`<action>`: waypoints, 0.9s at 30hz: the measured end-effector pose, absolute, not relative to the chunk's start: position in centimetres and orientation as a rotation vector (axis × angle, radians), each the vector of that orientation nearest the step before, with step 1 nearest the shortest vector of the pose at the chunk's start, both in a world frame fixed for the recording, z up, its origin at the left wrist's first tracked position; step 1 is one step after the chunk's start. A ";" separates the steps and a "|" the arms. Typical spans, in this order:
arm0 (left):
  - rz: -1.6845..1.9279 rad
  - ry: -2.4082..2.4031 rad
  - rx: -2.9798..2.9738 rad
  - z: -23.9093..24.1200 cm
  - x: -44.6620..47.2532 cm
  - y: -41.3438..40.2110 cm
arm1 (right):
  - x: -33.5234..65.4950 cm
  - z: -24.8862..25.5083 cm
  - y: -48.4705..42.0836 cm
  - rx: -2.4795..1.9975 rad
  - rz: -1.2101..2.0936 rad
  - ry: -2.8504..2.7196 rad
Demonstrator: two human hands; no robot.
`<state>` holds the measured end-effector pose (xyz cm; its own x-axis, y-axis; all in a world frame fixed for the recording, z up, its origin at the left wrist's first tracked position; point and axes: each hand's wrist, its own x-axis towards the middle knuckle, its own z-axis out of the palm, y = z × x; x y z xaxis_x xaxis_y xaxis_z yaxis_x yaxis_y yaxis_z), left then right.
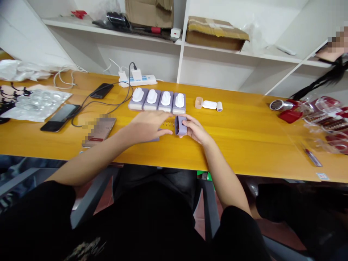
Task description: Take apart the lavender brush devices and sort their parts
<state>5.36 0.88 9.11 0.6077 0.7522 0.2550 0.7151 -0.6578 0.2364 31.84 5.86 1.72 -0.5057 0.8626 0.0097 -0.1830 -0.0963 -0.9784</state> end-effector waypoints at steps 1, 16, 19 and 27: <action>0.403 1.276 2.714 8.8 6.1 1.2 | 31.7 1.7 5.8 -0.781 1.715 -1.396; 0.223 1.174 2.508 6.3 5.2 4.1 | 32.1 1.0 6.0 -0.778 1.380 -1.743; 0.198 1.138 2.432 6.9 4.8 4.6 | 32.3 1.1 6.0 -0.759 1.341 -1.767; 0.259 1.138 2.354 7.7 3.0 5.2 | 33.6 1.6 6.6 -0.893 1.365 -1.711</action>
